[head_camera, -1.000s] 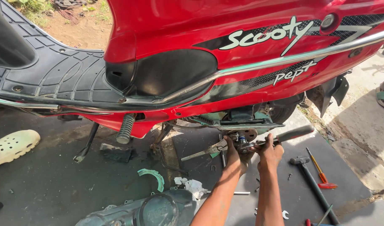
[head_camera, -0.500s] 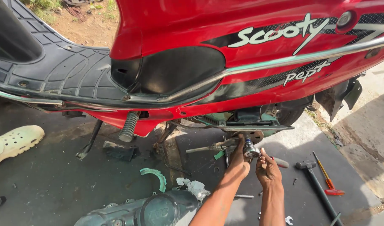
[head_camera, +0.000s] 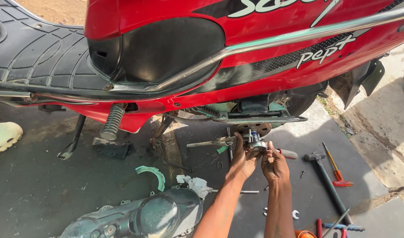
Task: The person repairs a red scooter, using wrenches to loosen and remove fasteners from the rear drivetrain area. They handle a round metal clutch bell and other parts, then wipe the parts and surrounding components with a cloth.
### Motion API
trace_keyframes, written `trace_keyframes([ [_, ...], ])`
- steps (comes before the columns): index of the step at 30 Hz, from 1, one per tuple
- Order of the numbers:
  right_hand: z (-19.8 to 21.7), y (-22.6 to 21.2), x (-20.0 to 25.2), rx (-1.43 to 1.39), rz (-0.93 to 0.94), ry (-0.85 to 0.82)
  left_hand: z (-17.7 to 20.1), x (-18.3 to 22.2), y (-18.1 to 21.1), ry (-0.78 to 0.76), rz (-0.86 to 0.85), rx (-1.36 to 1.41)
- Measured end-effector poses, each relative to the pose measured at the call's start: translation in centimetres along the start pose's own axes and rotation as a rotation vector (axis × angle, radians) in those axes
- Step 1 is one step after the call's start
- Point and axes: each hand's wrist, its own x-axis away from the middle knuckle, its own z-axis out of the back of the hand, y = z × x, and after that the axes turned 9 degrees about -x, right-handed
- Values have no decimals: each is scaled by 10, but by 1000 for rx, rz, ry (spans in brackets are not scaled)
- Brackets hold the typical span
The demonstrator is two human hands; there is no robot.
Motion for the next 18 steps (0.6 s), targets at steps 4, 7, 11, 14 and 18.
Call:
trace_keyframes([
  [4, -8, 5, 6, 29, 24, -41, 14, -18, -11, 130, 21, -133],
  [7, -6, 5, 8, 19, 11, -56, 41, -29, -26, 86, -29, -140],
  [11, -6, 7, 8, 19, 19, -69, 25, -10, -12, 6, -29, -126],
  [14, 4, 6, 0, 4, 19, -108, 47, -22, -21, -68, -25, -80],
  [18, 13, 6, -7, -25, 1, -134, 57, -31, -28, 1, -58, -132],
])
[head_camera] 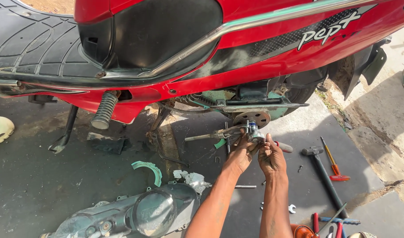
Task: The person repairs a red scooter, using wrenches to loosen and remove fasteners from the rear drivetrain area. They handle a round metal clutch bell and other parts, then wipe the parts and surrounding components with a cloth.
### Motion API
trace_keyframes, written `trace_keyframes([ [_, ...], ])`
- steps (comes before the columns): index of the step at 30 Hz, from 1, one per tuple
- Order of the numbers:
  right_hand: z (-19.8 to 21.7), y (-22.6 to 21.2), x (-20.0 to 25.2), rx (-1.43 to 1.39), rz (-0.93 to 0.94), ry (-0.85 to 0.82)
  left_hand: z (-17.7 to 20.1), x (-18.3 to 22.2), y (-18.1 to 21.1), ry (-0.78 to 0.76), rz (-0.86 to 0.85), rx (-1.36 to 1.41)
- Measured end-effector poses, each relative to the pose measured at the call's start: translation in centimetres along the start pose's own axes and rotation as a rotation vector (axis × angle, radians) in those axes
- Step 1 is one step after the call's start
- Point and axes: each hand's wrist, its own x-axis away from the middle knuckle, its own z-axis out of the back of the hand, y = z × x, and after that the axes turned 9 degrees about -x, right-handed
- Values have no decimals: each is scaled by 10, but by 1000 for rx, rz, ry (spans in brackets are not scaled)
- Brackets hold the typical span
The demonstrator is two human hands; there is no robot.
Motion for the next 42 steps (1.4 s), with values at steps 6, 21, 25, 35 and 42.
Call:
trace_keyframes([
  [6, 3, 5, -2, -34, -4, -40, -15, 12, 15, 180, 74, -48],
  [21, -7, 11, 13, 33, 80, -14, -44, 42, 51, -70, -15, 67],
  [25, -6, 10, 10, 71, 100, -25, -36, 34, 45, -64, 30, 38],
  [35, -6, 5, 8, 130, 120, 2, -28, -30, 7, 201, -40, 65],
  [42, -3, 3, 2, 125, 112, 35, -44, 22, 41, -86, -42, 177],
])
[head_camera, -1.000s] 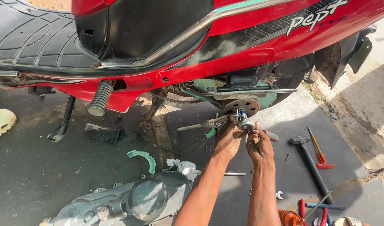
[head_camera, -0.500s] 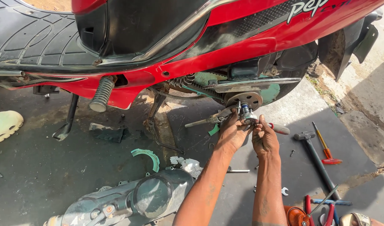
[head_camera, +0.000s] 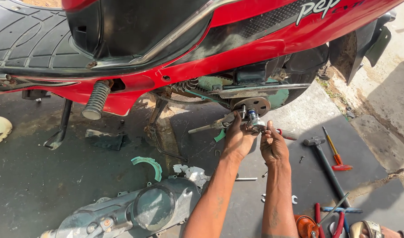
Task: The person repairs a red scooter, using wrenches to loosen and remove fasteners from the rear drivetrain area. They handle a round metal clutch bell and other parts, then wipe the parts and surrounding components with a cloth.
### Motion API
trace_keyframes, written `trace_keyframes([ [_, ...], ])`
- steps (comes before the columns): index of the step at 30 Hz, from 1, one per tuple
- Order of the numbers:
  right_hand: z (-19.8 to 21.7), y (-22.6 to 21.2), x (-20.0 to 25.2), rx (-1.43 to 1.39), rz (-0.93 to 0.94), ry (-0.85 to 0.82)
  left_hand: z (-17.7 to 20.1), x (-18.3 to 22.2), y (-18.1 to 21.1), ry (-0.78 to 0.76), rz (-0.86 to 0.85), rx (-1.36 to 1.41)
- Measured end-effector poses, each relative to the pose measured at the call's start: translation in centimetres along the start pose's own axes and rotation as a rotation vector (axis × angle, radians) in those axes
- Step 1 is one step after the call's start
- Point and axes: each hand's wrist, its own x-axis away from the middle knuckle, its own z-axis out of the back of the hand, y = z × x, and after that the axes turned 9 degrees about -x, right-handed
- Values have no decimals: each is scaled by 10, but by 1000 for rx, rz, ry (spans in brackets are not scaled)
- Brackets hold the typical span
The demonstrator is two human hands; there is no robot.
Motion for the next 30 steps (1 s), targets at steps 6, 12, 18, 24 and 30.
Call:
trace_keyframes([
  [6, -10, 6, 21, 11, 37, -12, -1, -12, -3, 329, 91, -106],
  [12, -8, 4, 14, 40, 38, -23, -33, -4, 7, 477, 95, -82],
  [18, 3, 5, -1, -2, -48, -65, -12, -18, -1, 445, 29, -83],
  [24, 9, -1, -4, 270, 68, -84, -6, -16, -3, 434, 40, 73],
  [30, 3, -5, 0, 257, 116, -12, 6, -32, -16, 428, 67, 24],
])
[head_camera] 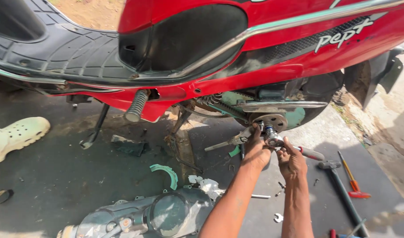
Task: The person repairs a red scooter, using wrenches to loosen and remove fasteners from the rear drivetrain area. They handle a round metal clutch bell and other parts, then wipe the parts and surrounding components with a cloth.
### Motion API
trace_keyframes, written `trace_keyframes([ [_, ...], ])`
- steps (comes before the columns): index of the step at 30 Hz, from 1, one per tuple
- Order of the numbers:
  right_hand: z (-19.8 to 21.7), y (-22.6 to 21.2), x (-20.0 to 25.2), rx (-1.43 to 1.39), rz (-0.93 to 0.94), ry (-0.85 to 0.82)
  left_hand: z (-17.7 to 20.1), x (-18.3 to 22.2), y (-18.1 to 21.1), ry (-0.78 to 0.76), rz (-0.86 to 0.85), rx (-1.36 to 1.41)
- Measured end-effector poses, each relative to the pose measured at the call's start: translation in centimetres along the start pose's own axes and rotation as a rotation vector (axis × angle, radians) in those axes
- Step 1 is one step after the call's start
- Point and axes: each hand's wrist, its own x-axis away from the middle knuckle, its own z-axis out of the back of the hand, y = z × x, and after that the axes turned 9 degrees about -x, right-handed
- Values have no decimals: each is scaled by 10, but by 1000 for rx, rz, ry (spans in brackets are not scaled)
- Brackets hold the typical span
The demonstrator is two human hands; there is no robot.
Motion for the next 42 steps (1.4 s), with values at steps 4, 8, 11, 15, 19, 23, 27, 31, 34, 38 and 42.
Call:
trace_keyframes([
  [4, -5, -1, 7, 21, 32, -31, -4, 7, 6, 15, 8, -40],
  [8, -8, 1, 11, 60, 66, -80, -6, 13, 14, 94, 35, -127],
  [11, -2, 7, 1, 38, 118, -74, -2, 15, 12, 28, 19, -42],
  [15, -18, 7, 5, -42, 219, -1, -1, 10, 10, -28, -26, 29],
  [19, -73, -9, 36, -533, 174, 64, -10, 26, 17, 1, -6, -26],
  [23, -55, -25, 9, -1153, 57, 107, -5, 16, 14, -42, 6, -35],
  [27, 17, -14, -81, -895, 114, -14, -10, 24, 17, -16, 38, -52],
  [31, 29, -11, -95, -756, 157, 81, -3, 25, 14, 6, 19, -85],
  [34, -40, -36, -51, -448, 326, -1, 1, 15, 12, -54, 11, -114],
  [38, -119, -55, 15, 62, 581, -83, 7, 27, 8, -205, 0, -51],
  [42, -84, -57, -31, -168, 501, -20, -4, 21, 20, -152, -57, -86],
])
